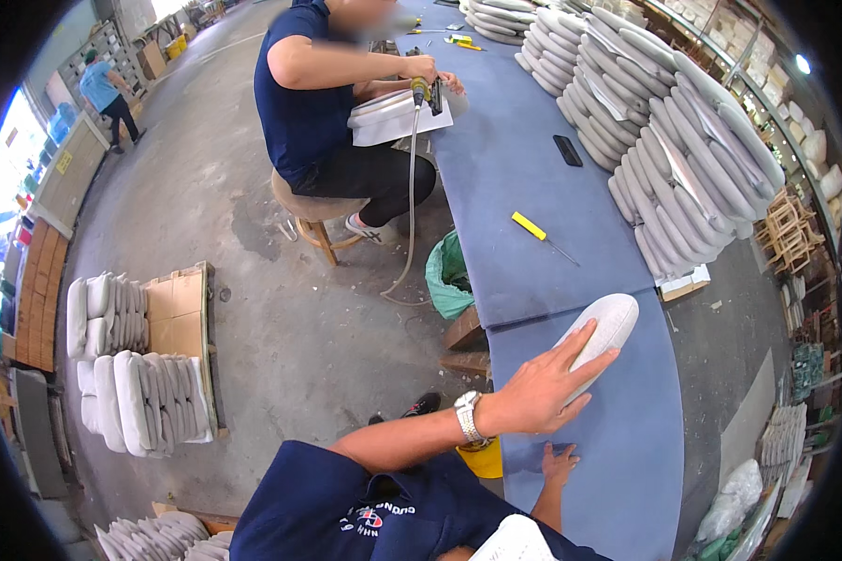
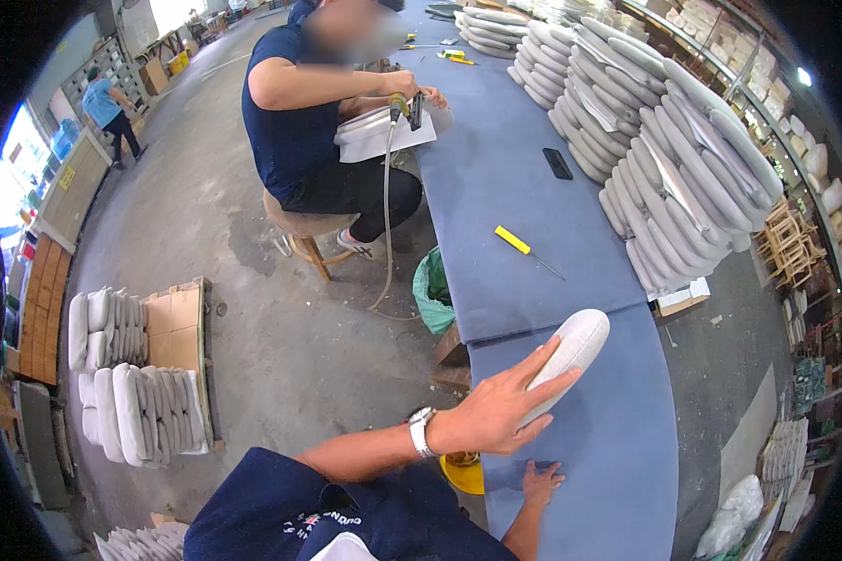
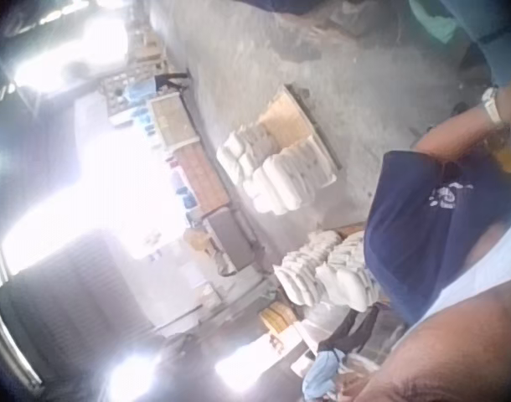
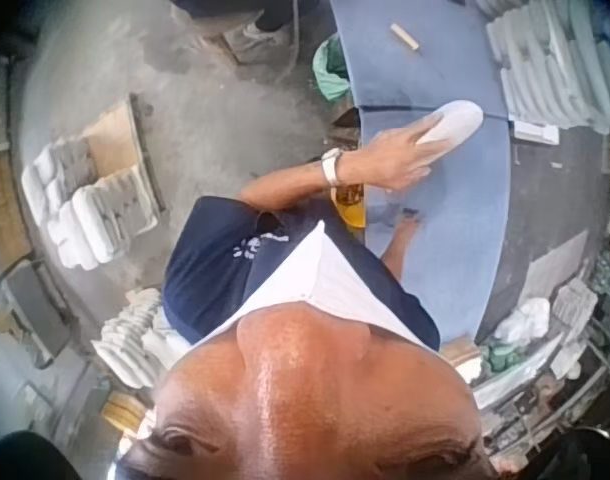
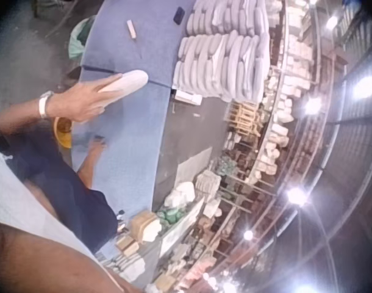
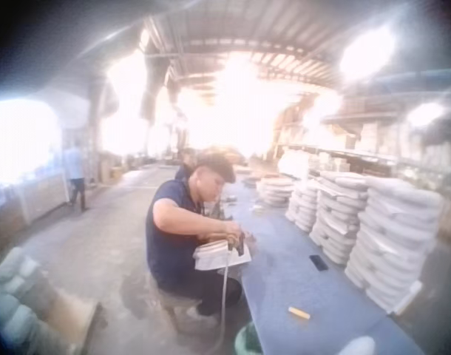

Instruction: The person assembles a cushion by inserting a foam insert into a fabric cover, then uses a staple gun to secure the edges. They trim excess fabric with scissors and place the finished cushion on a stack.

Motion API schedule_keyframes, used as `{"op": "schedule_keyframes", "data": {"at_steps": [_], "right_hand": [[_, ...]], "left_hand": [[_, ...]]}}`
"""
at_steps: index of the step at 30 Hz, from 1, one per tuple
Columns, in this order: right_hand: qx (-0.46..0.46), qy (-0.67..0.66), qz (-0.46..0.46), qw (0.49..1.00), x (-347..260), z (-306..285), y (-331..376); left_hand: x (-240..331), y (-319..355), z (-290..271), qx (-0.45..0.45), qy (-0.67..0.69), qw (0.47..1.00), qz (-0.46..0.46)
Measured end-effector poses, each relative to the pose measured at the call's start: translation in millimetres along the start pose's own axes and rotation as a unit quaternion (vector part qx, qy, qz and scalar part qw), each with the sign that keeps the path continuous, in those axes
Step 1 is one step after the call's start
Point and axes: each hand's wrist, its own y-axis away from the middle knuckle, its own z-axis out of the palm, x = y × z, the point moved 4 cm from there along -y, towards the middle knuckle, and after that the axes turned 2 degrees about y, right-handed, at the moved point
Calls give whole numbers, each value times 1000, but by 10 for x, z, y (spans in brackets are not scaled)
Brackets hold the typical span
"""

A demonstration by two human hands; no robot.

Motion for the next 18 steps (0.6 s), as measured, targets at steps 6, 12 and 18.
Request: {"op": "schedule_keyframes", "data": {"at_steps": [6, 12, 18], "right_hand": [[42, 10, 69, 997, -199, 161, -20], [82, 51, 91, 991, -283, 289, -294], [76, 13, 137, 988, -346, 202, -333]], "left_hand": [[-257, -538, 15, -50, -28, 998, -36], [-417, -1182, 158, -83, -24, 994, -73], [-513, -1532, 508, -55, -2, 997, -52]]}}
